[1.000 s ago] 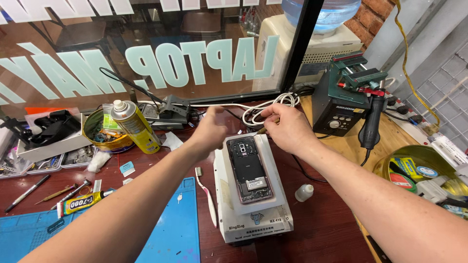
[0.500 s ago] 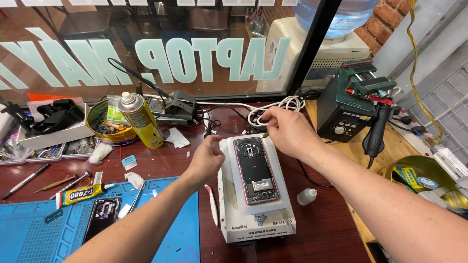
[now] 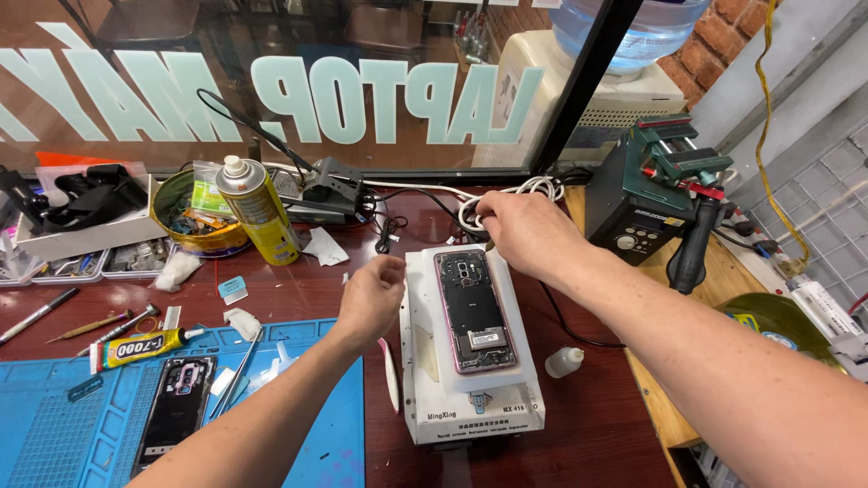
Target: The person applies liquid adhesive to the edges of a smartphone back cover and then uses a wooden stick to spread and press the adhesive along the perimeter. The phone is held on a white box while the person works around the edges.
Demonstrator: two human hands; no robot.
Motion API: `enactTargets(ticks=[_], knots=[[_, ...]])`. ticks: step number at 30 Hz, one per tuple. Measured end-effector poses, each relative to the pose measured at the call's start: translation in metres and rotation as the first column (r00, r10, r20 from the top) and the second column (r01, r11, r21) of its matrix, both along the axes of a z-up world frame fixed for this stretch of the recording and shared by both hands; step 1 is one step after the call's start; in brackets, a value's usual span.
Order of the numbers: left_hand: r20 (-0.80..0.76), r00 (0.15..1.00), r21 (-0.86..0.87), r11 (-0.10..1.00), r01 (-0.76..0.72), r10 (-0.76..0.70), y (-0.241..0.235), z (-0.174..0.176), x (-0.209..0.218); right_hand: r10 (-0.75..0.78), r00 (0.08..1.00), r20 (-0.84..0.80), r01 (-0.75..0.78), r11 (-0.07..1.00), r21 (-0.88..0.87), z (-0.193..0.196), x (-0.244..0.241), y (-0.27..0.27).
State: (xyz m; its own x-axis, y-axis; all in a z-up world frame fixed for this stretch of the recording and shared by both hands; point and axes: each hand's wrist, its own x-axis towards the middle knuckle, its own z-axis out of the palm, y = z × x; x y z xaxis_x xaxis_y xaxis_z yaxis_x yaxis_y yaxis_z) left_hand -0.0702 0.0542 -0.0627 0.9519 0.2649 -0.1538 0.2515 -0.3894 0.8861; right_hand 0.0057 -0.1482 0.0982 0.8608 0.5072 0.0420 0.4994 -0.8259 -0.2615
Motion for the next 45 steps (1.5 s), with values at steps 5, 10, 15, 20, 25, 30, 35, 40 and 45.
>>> enactTargets(ticks=[5, 10, 15, 20, 25, 30, 35, 40, 45], knots=[[-0.147, 0.988, -0.003, 0.999, 0.047, -0.047, 0.001, -0.002, -0.011, 0.068, 0.989, -0.128, -0.072, 0.997, -0.025, 0.007, 0.003, 0.002], [-0.198, 0.980, -0.006, 1.000, -0.009, 0.007, 0.000, 0.010, -0.007, -0.033, 0.988, -0.154, 0.023, 0.997, -0.072, 0.013, 0.002, 0.017], [-0.205, 0.978, 0.081, 0.996, -0.024, 0.041, -0.009, 0.012, 0.003, -0.028, 0.996, -0.081, 0.026, 0.999, -0.020, 0.007, 0.002, 0.019], [-0.239, 0.968, 0.059, 0.997, -0.058, 0.070, -0.013, 0.010, 0.002, 0.075, 0.992, -0.104, -0.078, 0.997, -0.026, 0.001, 0.011, 0.012], [-0.275, 0.958, 0.017, 0.996, -0.082, 0.084, -0.003, 0.014, -0.005, 0.059, 0.997, -0.041, -0.063, 0.991, -0.119, 0.001, 0.022, 0.012], [-0.011, 0.978, 0.065, 0.976, -0.209, 0.210, -0.003, 0.027, 0.001, 0.063, 0.986, -0.153, -0.072, 0.996, -0.051, -0.006, 0.033, 0.010], [0.103, 0.988, 0.128, 0.984, -0.128, 0.115, -0.020, 0.048, 0.016, 0.224, 0.916, -0.333, -0.107, 0.936, 0.335, -0.018, 0.044, 0.005], [0.032, 0.999, 0.172, 0.985, -0.029, 0.023, -0.035, 0.058, 0.010, 0.203, 0.958, -0.203, -0.156, 0.962, 0.226, -0.026, 0.047, 0.001], [-0.022, 1.000, 0.155, 0.988, -0.004, 0.007, -0.040, 0.062, 0.009, 0.182, 0.958, -0.220, -0.121, 0.957, 0.264, -0.023, 0.044, -0.002]])
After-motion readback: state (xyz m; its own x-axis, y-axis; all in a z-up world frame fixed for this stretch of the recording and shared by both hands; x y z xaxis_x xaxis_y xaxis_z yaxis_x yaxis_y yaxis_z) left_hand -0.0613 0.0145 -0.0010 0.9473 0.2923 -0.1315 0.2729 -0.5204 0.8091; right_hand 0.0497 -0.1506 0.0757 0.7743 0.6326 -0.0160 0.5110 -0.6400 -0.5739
